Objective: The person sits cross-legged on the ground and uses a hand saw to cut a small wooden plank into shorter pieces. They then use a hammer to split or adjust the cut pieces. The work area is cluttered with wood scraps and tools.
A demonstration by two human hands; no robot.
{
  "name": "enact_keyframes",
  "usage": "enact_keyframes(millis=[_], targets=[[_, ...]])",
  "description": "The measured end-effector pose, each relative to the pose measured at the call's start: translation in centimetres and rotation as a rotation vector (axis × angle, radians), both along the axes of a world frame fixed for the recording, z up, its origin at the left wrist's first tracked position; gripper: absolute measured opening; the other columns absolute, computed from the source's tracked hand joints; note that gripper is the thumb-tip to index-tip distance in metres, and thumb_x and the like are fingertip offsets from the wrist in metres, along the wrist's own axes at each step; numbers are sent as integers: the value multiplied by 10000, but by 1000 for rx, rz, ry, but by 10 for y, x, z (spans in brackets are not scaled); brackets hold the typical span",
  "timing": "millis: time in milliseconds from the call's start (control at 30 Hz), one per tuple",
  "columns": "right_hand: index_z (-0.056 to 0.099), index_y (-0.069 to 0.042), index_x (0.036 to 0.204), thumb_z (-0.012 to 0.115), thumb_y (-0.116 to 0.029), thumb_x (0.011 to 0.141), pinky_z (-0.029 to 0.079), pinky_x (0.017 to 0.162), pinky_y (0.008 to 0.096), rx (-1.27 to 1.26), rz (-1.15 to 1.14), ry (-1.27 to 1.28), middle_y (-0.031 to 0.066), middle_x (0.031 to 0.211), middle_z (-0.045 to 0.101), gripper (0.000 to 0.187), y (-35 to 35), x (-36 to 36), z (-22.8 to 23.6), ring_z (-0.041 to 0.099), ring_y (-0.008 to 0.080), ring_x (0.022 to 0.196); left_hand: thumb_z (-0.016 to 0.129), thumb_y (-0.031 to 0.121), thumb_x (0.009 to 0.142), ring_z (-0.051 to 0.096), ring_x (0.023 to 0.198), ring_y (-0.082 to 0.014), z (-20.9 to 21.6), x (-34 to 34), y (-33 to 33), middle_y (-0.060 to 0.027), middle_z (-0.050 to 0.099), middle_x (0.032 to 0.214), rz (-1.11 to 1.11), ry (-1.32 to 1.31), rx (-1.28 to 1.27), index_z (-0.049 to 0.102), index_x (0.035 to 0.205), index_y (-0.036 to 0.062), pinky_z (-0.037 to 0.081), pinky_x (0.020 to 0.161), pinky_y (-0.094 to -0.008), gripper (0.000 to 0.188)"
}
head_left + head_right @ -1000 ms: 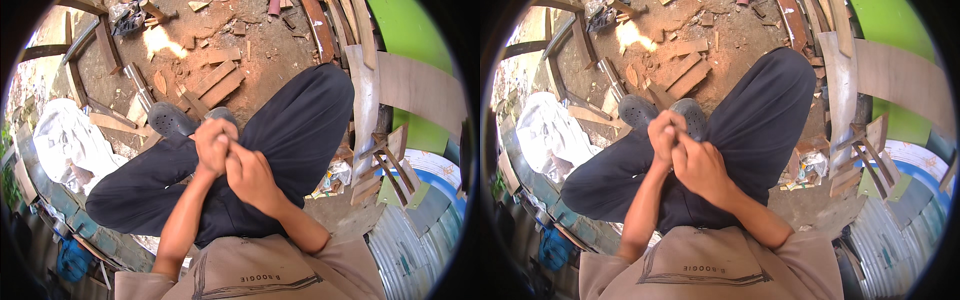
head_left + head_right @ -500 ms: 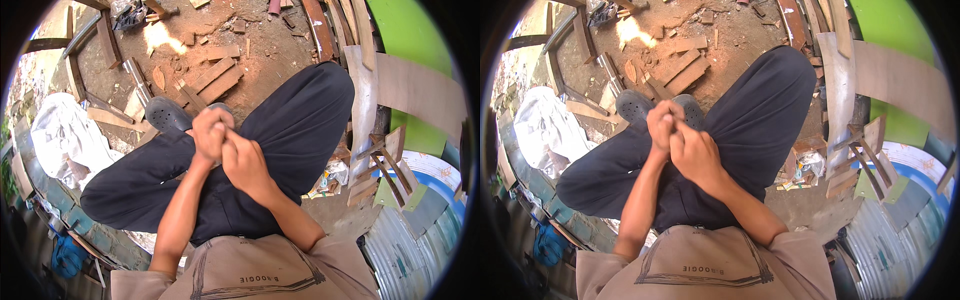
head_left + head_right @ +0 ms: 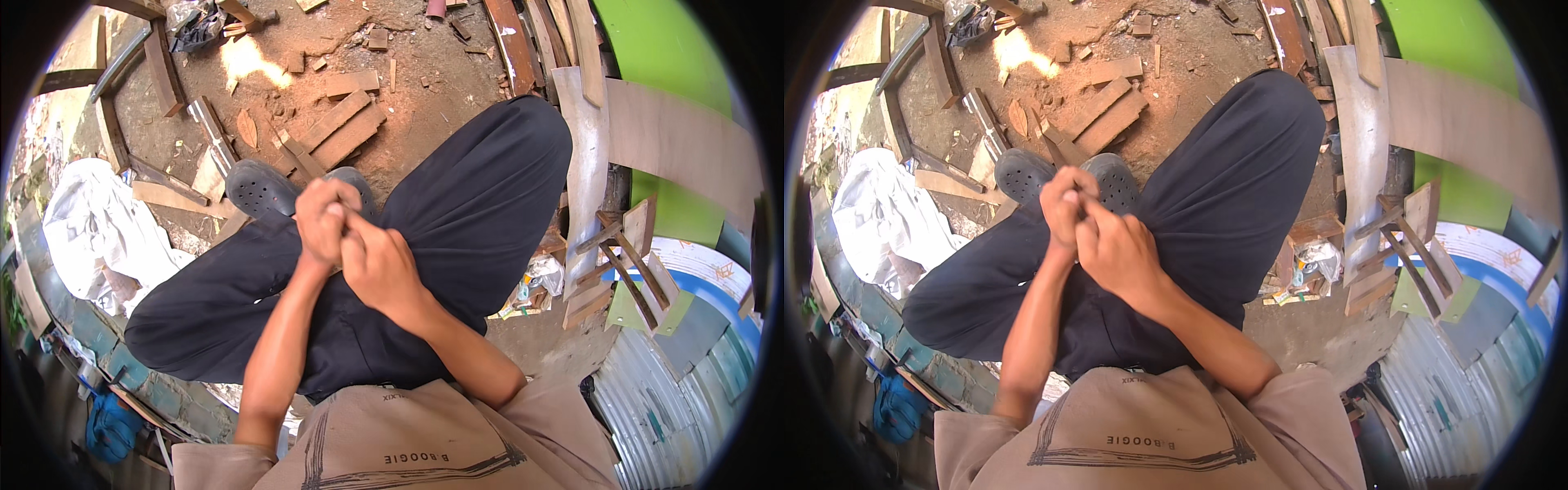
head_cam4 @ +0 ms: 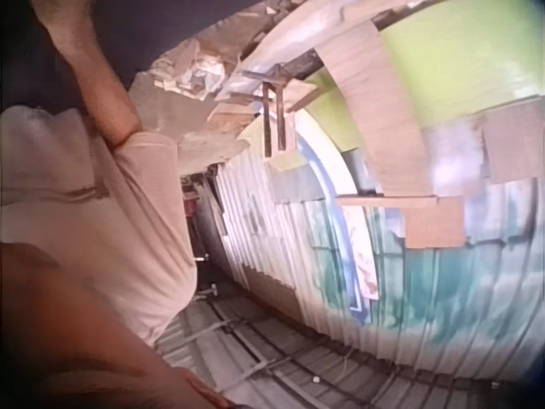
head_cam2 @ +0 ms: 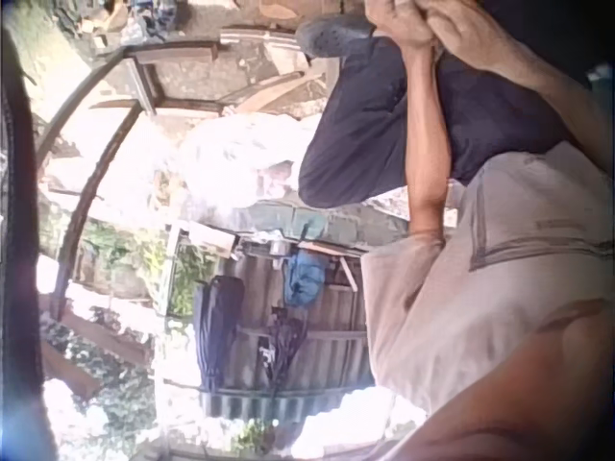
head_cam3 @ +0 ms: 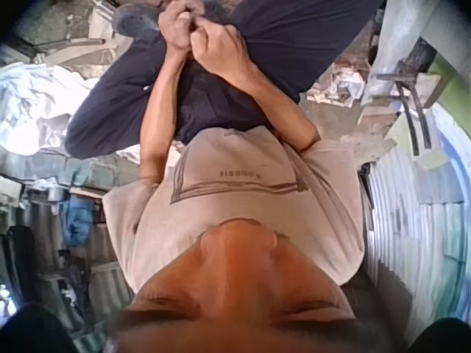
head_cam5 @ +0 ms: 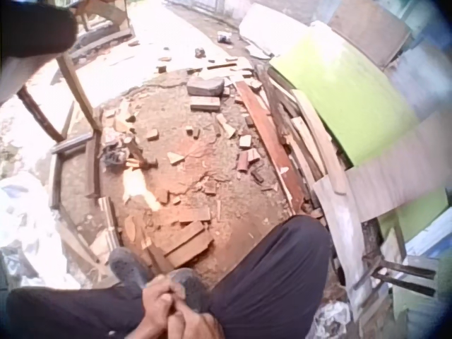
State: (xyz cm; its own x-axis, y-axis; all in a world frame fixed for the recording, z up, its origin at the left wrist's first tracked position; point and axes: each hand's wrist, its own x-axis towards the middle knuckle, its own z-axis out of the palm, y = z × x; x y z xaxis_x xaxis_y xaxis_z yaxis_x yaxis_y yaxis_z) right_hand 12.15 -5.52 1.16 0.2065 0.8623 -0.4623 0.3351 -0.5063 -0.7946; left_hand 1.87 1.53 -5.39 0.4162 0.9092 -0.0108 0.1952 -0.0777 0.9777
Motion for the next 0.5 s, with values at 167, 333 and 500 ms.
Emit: enact_keyframes(millis=[167,333,500], targets=[[696,-6,1154,452,-263,977,549,707,559,7,-54,71,327,770,645,396,27,-6,-31,650,517,739,401,281,870,543,597,-282,-14,-5,28,-127,598,664,-5,93,-67,608,726,18,448,599,-383,364],[681,10,1201,498,-146,931,575,621,472,-1,-58,105,287,718,658,361,-55,26,99,696,435,692,493,326,833,456,465,-230,99,27,-52,-41,520,536,-81,-139,42,616,666,74,368,570,-348,326],[705,-8,1138,495,-170,935,559,629,501,-37,-50,17,292,731,652,334,-9,28,48,682,440,690,460,263,816,512,523,-266,38,30,-13,-108,586,614,8,-55,29,616,698,42,408,584,-386,296]])
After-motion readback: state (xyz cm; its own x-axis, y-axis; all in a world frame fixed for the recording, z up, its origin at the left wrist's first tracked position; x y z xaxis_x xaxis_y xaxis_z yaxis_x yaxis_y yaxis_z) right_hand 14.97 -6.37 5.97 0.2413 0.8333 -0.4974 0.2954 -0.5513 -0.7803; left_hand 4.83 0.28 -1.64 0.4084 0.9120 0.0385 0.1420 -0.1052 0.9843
